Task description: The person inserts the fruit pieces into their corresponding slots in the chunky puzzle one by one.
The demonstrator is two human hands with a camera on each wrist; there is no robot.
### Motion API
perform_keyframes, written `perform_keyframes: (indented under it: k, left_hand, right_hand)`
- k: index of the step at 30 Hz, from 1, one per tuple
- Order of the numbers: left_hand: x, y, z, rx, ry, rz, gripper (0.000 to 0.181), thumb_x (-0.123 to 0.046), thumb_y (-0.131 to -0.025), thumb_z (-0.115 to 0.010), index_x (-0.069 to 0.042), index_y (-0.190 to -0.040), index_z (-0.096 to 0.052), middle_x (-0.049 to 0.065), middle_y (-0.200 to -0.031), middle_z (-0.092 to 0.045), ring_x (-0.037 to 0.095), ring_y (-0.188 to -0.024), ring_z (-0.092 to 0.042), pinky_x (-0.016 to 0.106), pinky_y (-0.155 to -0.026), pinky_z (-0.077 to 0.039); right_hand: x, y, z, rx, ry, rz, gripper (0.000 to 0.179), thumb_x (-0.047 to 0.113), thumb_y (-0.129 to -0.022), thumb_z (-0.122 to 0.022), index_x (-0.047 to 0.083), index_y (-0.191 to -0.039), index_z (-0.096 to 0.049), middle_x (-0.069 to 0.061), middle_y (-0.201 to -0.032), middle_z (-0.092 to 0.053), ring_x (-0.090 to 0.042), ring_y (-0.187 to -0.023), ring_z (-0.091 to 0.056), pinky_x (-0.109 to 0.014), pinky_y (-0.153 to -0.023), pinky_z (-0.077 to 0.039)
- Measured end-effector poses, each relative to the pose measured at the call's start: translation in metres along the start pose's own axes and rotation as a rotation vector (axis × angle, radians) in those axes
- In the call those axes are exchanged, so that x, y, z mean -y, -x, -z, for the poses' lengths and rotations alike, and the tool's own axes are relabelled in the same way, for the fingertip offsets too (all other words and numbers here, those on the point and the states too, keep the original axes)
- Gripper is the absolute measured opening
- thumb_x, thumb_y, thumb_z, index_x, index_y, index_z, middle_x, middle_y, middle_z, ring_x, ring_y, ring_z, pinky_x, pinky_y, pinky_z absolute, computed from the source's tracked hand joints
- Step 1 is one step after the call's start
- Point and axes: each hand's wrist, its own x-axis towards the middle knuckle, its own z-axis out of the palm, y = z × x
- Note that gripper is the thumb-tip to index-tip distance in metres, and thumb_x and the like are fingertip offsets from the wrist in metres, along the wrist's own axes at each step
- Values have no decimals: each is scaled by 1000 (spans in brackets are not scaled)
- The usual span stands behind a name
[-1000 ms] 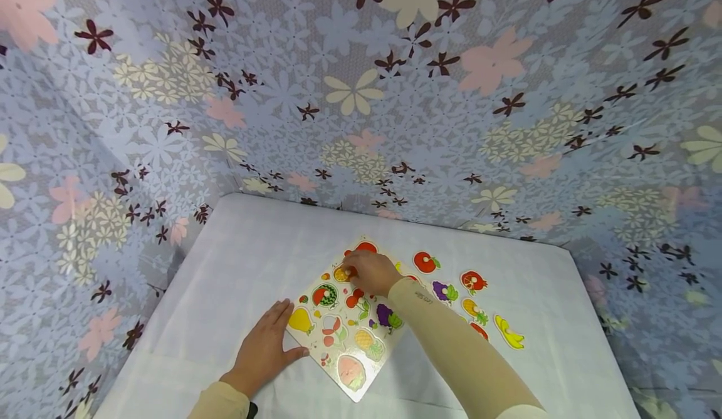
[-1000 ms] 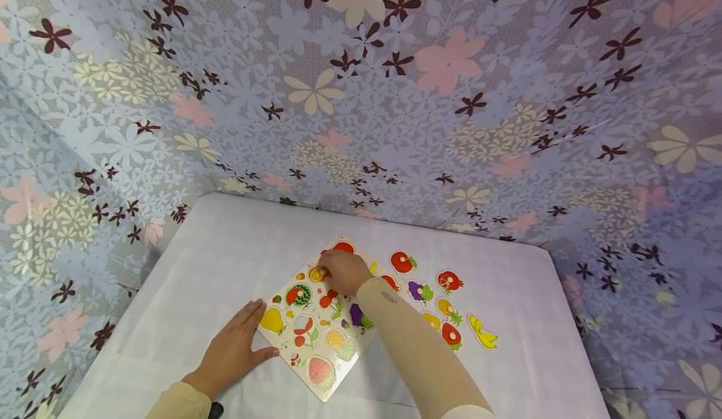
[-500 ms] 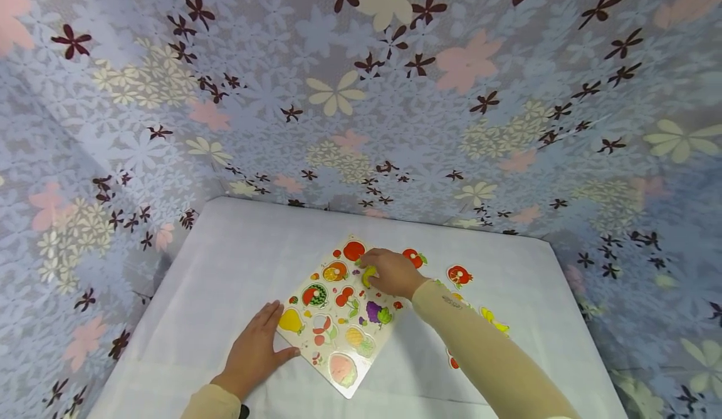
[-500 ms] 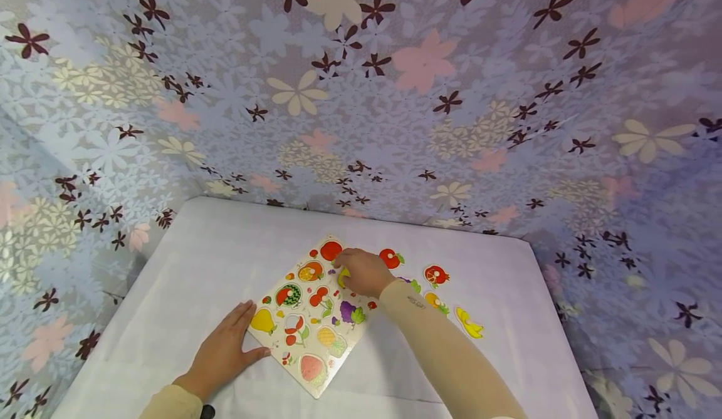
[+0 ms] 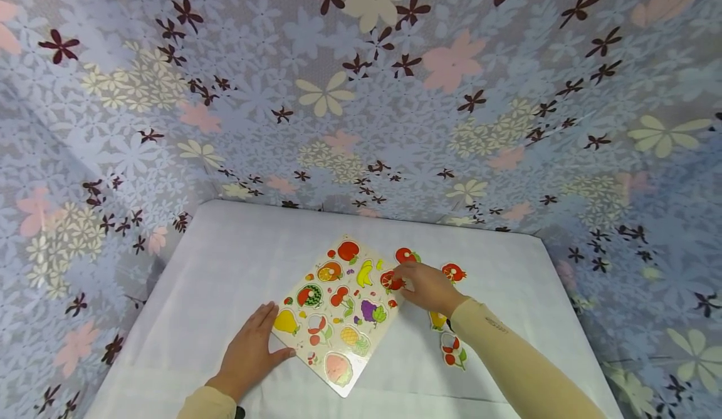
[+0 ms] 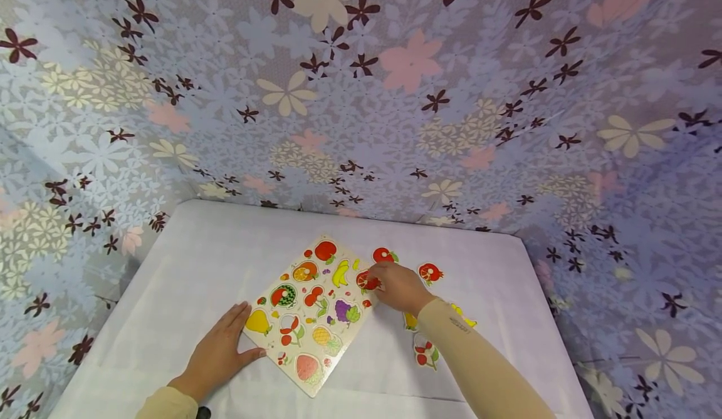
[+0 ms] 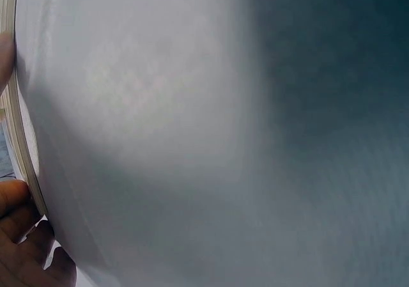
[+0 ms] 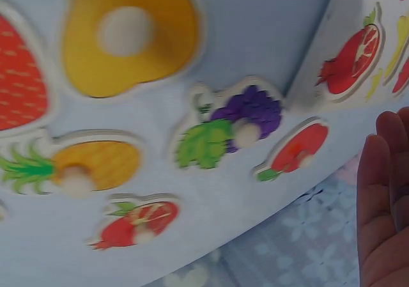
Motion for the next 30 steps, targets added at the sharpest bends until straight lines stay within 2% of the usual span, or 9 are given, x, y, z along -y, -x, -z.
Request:
perform_keyframes:
  k: [5,13,16,22,30]
  left_hand:
    - [0,0,0,9,2,13,103,-52,-72,-85,-1,-150,-42,16,-156,-36,35,-142,-33,53,-111,-36]
    - [0,0,0,13,-2,21,103,-52,-72,-86,-1,-150,-42,16,-156,-37,35,-143,-33,53,-111,-36]
    - [-1,0,-1,11,-7,20,103,-52,-72,-86,-1,-150,-42,16,-156,-37,35,-142,-33,53,-111,-36]
    - [-1,0,-1,12,-4,20,104,-52,-72,-86,0,-150,-42,16,-156,-37,35,-142,-33,53,-111,-36]
    - [-3,-1,-1,7,-8,15,105,-53,-71,-86,0,-150,-42,16,-156,-37,35,-143,-33,52,-111,-36]
  right_hand:
    - [-9,17,-5,-62,-14,-51,26,14,-84,-80,16,-110,-75,0,-126,-65,-23,-117,-61,-45,-98,-51]
    - [-12,42,-10,-126,54,-130,29,19,-81,-83,16,-109,-75,-1,-122,-67,-21,-110,-64,-44,-90,-56]
    - [-12,51,-12,-127,71,-155,31,18,-81,-82,16,-110,-75,-2,-121,-67,-22,-110,-65,-44,-88,-57]
    - [-14,65,-16,-97,44,-237,33,20,-81,-83,16,-113,-74,-3,-122,-67,-26,-114,-63,-47,-94,-54]
    - [-21,81,-22,-117,21,-265,34,25,-81,-84,16,-113,-74,-1,-120,-67,-25,-112,-64,-47,-93,-54]
